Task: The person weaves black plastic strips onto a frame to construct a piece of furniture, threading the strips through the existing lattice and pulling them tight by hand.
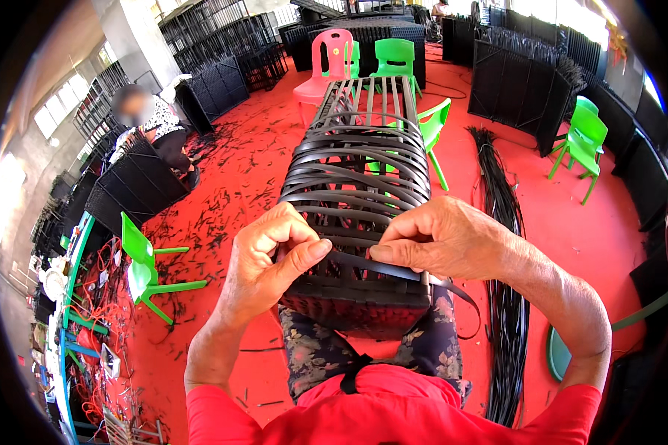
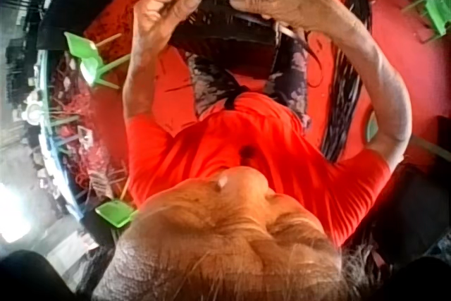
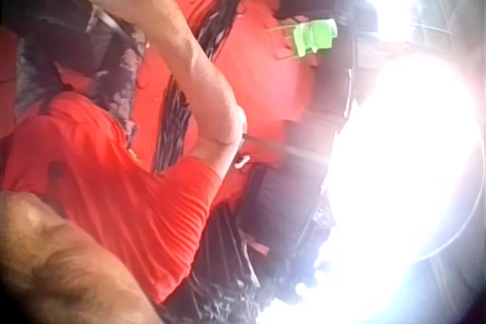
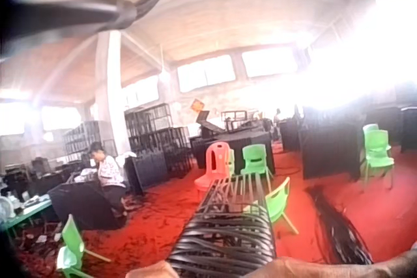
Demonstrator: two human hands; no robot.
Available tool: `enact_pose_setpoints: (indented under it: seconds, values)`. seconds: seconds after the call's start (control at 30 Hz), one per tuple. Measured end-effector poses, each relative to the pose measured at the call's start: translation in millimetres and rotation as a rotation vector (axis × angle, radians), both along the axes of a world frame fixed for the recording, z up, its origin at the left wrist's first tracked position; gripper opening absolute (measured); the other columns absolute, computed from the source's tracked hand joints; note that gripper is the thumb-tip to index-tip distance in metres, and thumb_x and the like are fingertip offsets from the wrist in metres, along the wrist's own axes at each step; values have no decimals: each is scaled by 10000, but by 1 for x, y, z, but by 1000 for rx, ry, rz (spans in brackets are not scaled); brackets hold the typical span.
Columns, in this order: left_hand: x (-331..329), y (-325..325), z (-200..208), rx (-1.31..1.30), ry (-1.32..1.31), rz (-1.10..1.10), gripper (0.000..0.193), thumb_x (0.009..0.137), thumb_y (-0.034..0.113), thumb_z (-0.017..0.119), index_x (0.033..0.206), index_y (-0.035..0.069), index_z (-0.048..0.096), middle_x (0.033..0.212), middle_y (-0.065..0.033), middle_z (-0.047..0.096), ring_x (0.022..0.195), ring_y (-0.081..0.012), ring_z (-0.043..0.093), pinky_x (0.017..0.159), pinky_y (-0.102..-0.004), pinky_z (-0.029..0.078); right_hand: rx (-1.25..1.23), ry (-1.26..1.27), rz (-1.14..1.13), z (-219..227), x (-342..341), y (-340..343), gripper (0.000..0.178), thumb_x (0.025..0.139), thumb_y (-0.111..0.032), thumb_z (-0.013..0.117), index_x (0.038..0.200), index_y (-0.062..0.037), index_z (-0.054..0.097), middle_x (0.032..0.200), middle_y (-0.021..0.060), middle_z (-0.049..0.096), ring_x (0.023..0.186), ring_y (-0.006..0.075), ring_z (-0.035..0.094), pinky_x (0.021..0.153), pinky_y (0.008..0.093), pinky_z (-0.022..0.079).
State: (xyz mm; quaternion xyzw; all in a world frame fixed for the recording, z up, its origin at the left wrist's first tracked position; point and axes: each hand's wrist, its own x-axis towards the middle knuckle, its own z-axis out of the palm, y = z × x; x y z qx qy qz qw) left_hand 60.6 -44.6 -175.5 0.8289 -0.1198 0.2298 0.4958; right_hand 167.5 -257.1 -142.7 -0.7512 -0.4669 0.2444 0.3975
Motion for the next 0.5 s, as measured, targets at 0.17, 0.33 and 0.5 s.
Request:
enact_pose_setpoints:
  seconds: [0.17,0.33,0.5]
  values:
    - [-1,0,-7,281,-61,57,162,755,84,709,706,28,565,696,-41,466,627,-151,472,567,-285,390,6,39,-132,0,0,-3,277,891,-265,570,883,1,648,591,17,541,540,49,478,487,257,408]
    - [-3,3,-6,338,-82,52,172,730,97,729,708,33,571,733,-31,488,703,-149,487,610,-275,387,183,-182,-67,-7,-3,-1,228,878,-213,573,898,4,641,646,116,596,584,82,539,554,295,449]
    - [-4,9,0,171,-122,-58,183,738,130,734,713,39,577,731,-34,499,701,-154,492,611,-283,390,205,-210,52,-10,-13,9,236,884,-229,569,889,-7,649,608,96,575,551,78,522,519,288,428]
